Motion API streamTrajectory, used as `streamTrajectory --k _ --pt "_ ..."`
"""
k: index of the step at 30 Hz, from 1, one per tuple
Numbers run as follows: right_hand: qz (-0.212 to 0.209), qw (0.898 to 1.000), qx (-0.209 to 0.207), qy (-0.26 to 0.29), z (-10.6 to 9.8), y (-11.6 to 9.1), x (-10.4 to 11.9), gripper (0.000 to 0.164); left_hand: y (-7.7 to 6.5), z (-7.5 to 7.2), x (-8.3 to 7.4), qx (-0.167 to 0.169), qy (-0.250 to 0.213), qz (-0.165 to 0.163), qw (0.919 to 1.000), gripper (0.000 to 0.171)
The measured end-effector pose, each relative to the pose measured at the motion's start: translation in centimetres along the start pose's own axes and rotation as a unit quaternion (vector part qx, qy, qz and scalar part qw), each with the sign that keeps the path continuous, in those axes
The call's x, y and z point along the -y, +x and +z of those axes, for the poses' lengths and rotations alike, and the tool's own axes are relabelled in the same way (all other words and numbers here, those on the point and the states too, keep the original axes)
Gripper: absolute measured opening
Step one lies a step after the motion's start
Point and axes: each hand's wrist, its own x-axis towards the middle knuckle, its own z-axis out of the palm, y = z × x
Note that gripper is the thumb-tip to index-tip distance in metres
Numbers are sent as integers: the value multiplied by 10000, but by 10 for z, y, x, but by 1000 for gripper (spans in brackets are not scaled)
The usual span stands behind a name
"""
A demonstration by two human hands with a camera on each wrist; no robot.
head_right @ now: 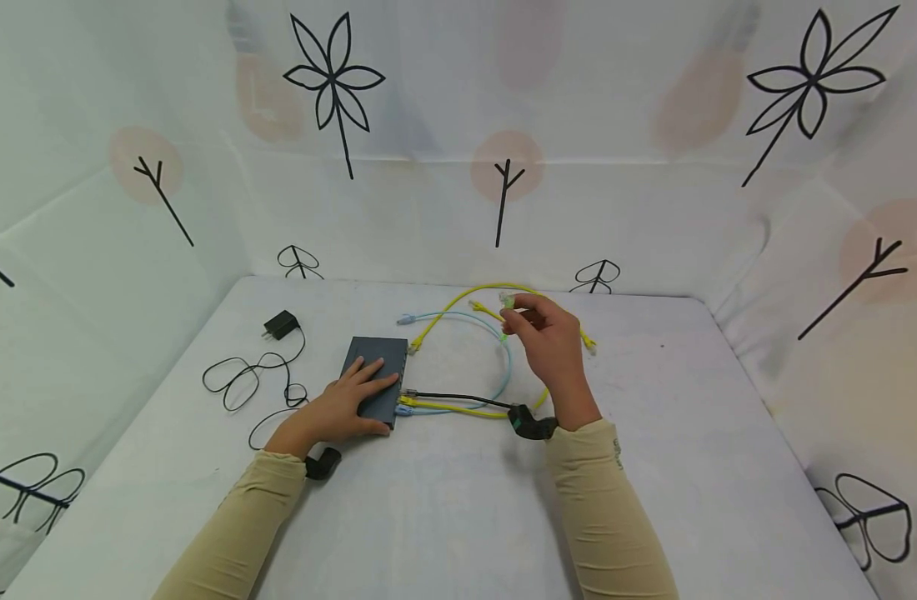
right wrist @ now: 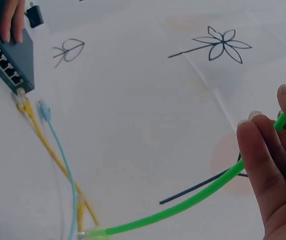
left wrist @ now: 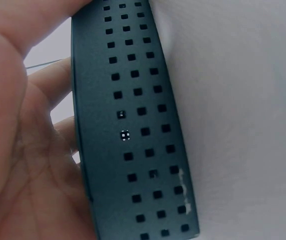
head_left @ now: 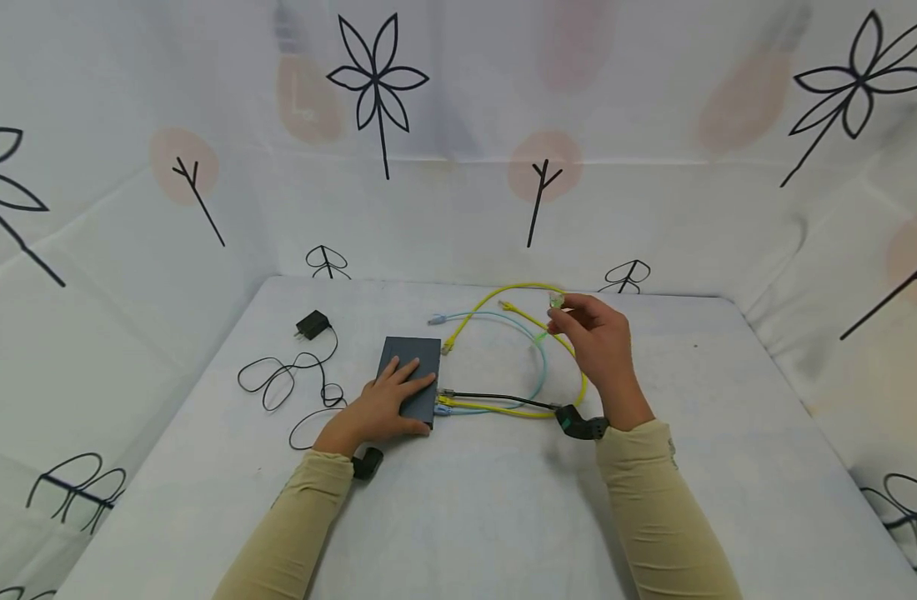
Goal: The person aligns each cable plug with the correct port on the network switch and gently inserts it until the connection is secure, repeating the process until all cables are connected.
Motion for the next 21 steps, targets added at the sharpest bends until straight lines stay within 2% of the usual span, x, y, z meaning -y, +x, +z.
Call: streamTrajectory --k 4,8,11,14,21 --pt "-14 9985 -349 -424 -3 -1 5 21 0 0 0 8 22 -7 10000 85" --pt "-355 9895 -320 -1363 -4 -1 4 22 0 0 0 25 12 -32 10000 85" --pt "-602 9752 7 -2128 -1 -1 0 24 0 -1 0 50 -19 -47 10000 86" --pt "-717 9646 423 -2503 6 -3 -3 25 0 0 0 74 -23 -47 10000 86" --pt "-496 9528 1416 -2640 23 -8 -7 25 1 0 0 60 -9 -32 10000 85"
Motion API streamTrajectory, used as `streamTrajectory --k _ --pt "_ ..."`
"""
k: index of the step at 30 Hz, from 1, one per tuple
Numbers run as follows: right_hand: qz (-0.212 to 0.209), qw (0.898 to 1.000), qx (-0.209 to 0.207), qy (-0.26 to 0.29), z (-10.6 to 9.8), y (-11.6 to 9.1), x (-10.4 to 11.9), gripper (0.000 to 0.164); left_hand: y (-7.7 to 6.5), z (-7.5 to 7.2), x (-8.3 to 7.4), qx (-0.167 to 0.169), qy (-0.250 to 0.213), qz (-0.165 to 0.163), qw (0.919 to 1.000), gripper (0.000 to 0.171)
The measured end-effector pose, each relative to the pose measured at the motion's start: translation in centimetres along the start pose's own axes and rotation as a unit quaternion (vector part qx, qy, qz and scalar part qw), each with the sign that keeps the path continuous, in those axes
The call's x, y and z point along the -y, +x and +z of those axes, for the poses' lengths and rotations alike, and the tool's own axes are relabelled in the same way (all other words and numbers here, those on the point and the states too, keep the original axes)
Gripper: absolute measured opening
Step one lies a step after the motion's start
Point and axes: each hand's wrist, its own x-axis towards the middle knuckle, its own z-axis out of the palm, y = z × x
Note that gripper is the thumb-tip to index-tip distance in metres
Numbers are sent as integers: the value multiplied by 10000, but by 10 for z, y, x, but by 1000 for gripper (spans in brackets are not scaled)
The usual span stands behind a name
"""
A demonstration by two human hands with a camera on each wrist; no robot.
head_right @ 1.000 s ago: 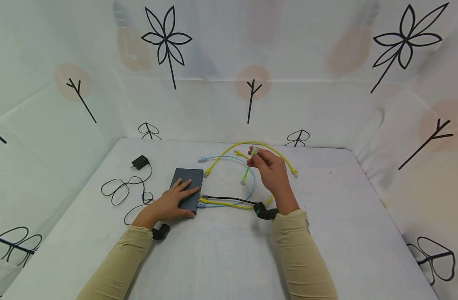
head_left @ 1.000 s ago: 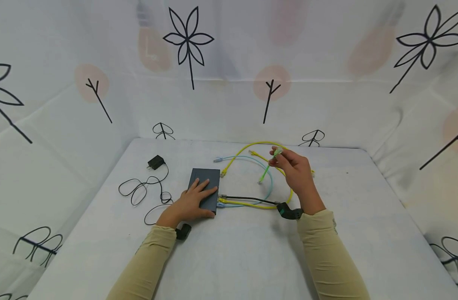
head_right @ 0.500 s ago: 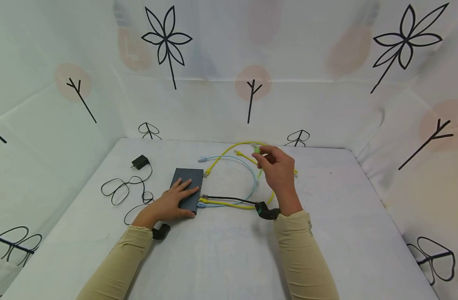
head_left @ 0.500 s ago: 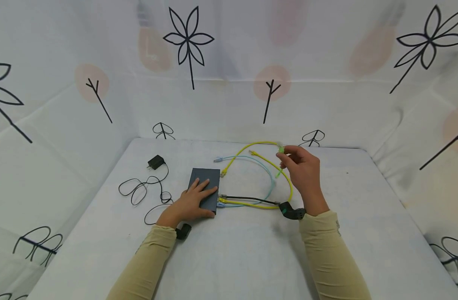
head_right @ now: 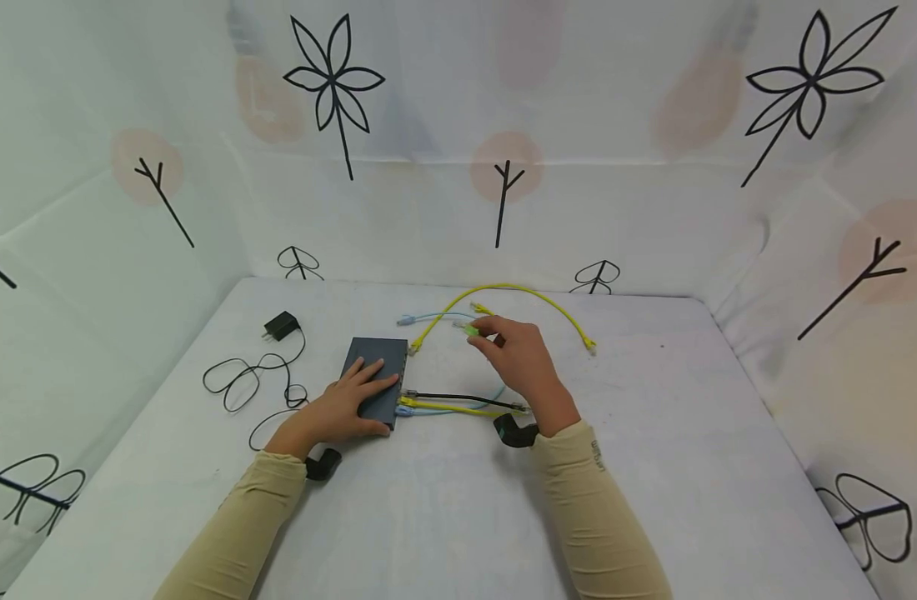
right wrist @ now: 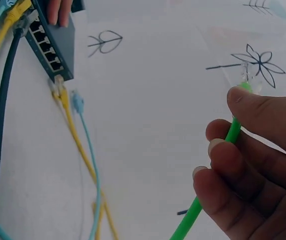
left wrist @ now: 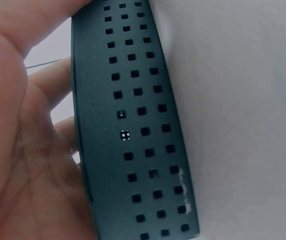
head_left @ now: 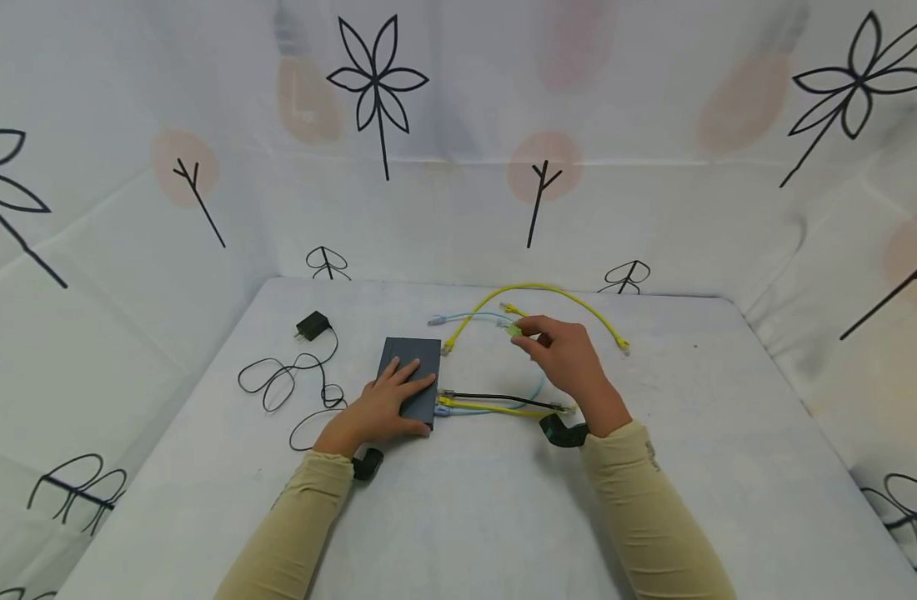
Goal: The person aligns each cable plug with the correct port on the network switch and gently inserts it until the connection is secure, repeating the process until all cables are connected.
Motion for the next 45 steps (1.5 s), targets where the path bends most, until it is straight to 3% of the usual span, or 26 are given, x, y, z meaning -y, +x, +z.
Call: streamTrajectory --k 4,11,20,45 --pt "-82 9990 424 -70 9 1 4 25 0 -1 0 -19 19 7 10000 85" --pt "-561 9960 633 -298 35 2 4 21 2 1 3 -10 55 73 10000 86" --pt "-527 9888 1255 -615 60 2 7 22 1 -1 0 -2 100 30 9999 85" --pt "-528 9692 2091 -1186 92 8 10 19 0 -4 -1 -11 85 11 10000 85"
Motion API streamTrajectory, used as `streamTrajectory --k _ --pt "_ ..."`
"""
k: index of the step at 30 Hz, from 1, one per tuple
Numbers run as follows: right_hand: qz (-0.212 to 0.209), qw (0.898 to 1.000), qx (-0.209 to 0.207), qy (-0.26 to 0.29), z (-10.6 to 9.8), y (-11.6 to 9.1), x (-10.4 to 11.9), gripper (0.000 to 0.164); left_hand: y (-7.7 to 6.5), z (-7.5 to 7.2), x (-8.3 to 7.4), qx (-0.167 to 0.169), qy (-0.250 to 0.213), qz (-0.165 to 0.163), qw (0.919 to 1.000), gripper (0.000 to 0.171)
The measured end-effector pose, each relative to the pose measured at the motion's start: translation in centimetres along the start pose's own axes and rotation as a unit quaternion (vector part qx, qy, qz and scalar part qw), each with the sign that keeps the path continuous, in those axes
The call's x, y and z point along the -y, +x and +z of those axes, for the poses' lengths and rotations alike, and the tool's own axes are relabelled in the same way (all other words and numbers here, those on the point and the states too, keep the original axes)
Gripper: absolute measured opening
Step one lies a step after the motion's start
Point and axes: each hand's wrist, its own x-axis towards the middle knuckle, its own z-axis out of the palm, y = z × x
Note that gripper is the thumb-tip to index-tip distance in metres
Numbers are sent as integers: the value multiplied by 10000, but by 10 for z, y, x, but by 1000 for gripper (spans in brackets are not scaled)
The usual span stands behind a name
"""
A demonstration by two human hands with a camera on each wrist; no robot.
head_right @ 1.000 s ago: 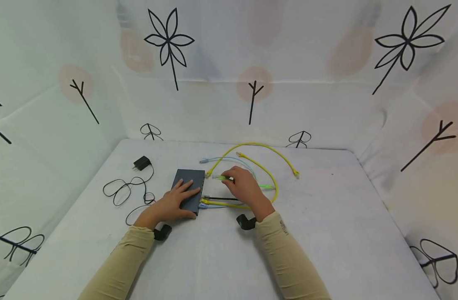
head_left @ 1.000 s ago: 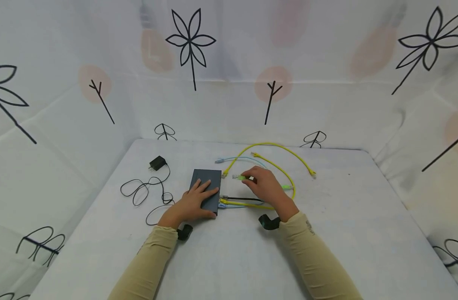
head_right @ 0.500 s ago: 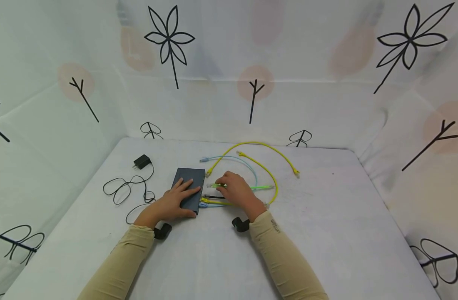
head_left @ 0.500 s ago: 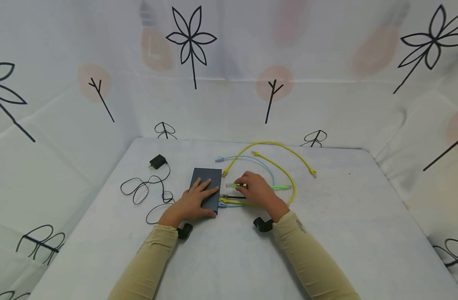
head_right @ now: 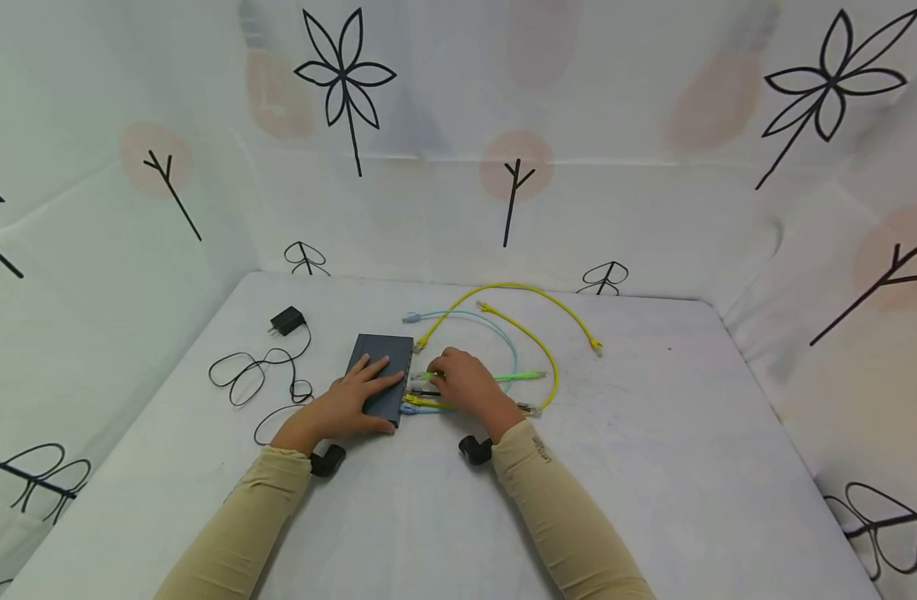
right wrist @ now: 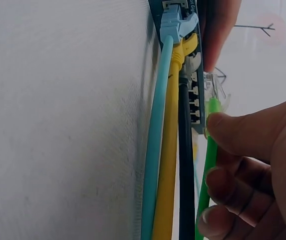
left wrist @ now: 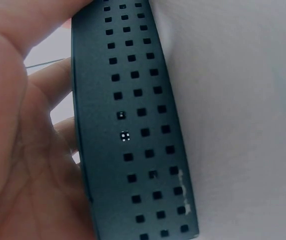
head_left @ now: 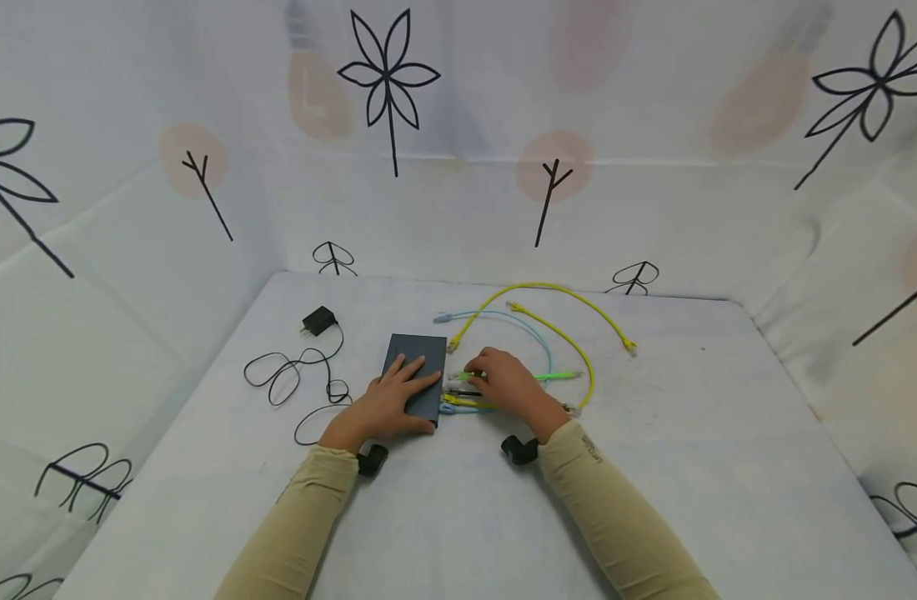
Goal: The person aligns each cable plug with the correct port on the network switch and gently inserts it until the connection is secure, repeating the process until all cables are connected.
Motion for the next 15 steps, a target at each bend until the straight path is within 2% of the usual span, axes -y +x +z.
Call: streamTrajectory --k 7,15 --pt "-26 9996 219 -147 0 3 2 19 -1 -2 -2 -20 -20 16 10000 86" --pt "69 9990 447 -71 -1 5 6 19 -1 -1 -2 -4 6 -26 10000 86"
